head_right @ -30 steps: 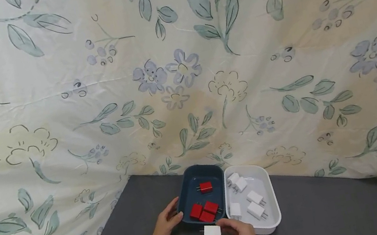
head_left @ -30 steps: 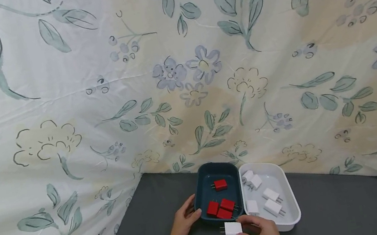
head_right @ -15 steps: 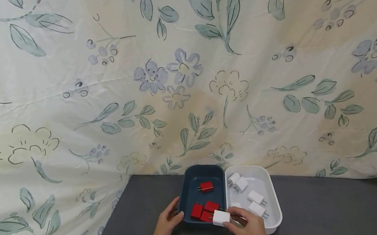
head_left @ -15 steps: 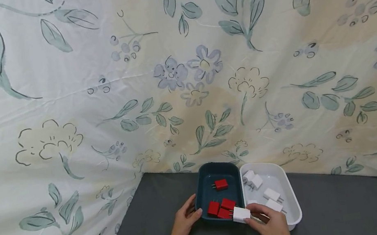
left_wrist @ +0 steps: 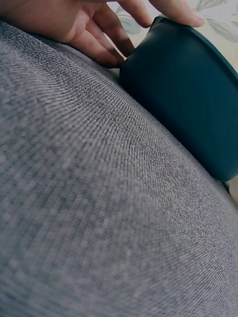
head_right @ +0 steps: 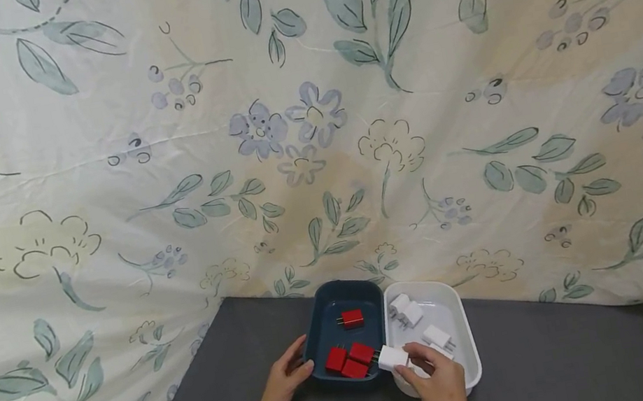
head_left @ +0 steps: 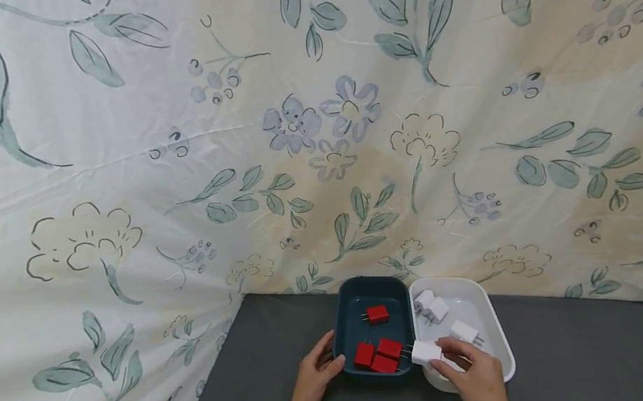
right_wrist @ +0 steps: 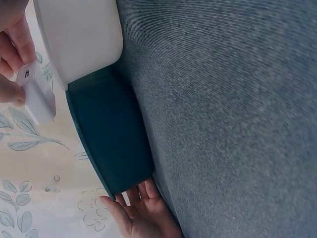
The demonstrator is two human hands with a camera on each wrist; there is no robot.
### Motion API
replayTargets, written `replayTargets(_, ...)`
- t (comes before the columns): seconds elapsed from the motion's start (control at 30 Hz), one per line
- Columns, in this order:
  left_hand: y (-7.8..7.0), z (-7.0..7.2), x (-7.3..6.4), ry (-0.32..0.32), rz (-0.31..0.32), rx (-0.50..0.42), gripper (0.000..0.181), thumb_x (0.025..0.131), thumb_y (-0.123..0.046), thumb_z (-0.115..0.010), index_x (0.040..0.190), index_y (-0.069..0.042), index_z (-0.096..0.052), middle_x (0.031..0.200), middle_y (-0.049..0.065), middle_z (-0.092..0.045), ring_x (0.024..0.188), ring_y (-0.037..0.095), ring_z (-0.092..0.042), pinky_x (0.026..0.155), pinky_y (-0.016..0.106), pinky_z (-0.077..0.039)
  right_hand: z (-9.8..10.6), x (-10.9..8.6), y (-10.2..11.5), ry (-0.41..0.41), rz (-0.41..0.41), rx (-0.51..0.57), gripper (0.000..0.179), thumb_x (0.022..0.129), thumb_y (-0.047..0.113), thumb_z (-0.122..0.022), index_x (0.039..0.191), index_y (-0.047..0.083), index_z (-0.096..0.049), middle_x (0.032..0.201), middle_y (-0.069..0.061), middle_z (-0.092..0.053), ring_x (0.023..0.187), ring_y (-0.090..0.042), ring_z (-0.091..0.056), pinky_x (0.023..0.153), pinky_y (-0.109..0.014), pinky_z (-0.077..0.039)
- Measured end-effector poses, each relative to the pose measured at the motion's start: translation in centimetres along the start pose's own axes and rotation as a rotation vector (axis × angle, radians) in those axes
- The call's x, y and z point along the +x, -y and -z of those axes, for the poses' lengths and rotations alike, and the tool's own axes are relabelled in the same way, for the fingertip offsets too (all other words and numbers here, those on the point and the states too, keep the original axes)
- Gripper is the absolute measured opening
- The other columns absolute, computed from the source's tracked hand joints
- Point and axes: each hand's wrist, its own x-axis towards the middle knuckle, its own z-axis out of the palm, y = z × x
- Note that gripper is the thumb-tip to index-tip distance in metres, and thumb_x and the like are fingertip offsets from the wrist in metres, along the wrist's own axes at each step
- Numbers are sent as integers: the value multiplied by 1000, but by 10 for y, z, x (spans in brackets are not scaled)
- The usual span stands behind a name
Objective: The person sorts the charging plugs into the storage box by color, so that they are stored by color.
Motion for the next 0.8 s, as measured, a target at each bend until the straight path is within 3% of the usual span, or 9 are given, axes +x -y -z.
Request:
replayTargets(0.33,0,1,0,5,9,3,58,89,-16,-60,141,-6,-36,138,21,-44,122,32,-46,90,16,-43,3,8,-8,-68,62,-78,36,58,-2,-83,91,3,-70,90,-11,-70,79,-7,-67,70,-18,-52)
replayTargets(0.53,-1,1,0,1,1,10,57,88,-16,-61,140,-6,-38,137,20,-45,121,32,-47,88,15,-43,5,12,-8,-103,52,-81,36,59,-4,-83,92,0,-70,91,-12,-70,80,-8,-67,70,-16,-51)
replayTargets(0.8,0,0,1,8,0,6,58,89,-16,-61,140,-5,-37,137,22,-44,120,31,-48,89,18,-44,7,21,-10,-115,22,-186,35,61,1,-83,94,1,-70,95,-14,-70,82,-21,-69,70,-16,-51)
